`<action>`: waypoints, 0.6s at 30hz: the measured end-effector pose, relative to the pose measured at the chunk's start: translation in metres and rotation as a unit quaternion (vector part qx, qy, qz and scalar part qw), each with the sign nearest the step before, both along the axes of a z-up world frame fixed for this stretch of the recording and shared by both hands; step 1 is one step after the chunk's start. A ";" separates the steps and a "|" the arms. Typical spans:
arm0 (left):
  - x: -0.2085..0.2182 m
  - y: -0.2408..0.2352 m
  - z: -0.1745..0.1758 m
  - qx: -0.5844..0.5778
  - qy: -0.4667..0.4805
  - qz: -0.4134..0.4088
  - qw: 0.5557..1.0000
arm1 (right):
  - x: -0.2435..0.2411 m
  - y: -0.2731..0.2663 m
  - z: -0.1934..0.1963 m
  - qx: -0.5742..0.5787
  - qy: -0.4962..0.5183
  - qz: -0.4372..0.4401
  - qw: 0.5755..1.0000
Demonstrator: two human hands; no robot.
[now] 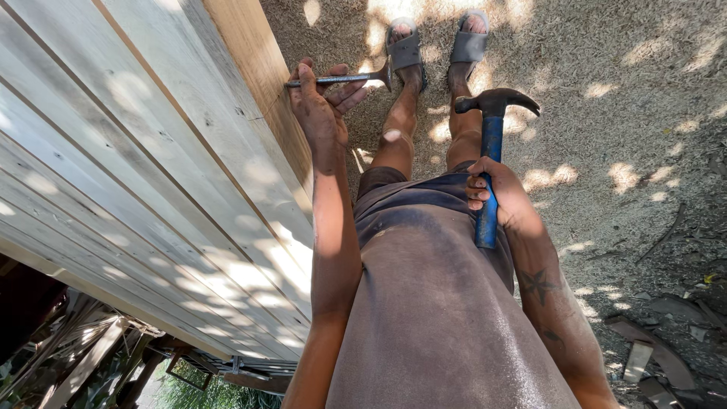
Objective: The person hammers nails into wooden planks using a hammer and a nail set. They repeatedly position nails and strike them to secure the planks together in an outdoor workshop.
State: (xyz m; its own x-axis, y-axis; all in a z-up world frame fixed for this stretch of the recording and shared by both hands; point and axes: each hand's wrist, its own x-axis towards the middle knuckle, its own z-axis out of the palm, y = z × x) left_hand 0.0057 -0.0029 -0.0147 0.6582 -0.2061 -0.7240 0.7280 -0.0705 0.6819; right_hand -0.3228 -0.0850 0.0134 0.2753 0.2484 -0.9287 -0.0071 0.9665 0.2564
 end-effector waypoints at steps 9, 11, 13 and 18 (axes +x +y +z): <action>-0.001 -0.001 0.004 -0.010 0.009 0.020 1.000 | 0.009 -0.009 -0.001 -0.027 0.007 -0.001 1.000; -0.001 -0.002 0.003 -0.013 0.016 0.020 1.000 | 0.001 -0.019 0.003 -0.042 -0.011 -0.019 0.999; -0.001 -0.001 0.002 -0.011 0.021 0.018 1.000 | -0.005 -0.035 0.014 -0.088 -0.013 -0.039 0.995; -0.001 0.004 0.001 -0.024 0.023 0.031 0.999 | 0.042 -0.083 0.079 -0.230 0.064 -0.147 0.960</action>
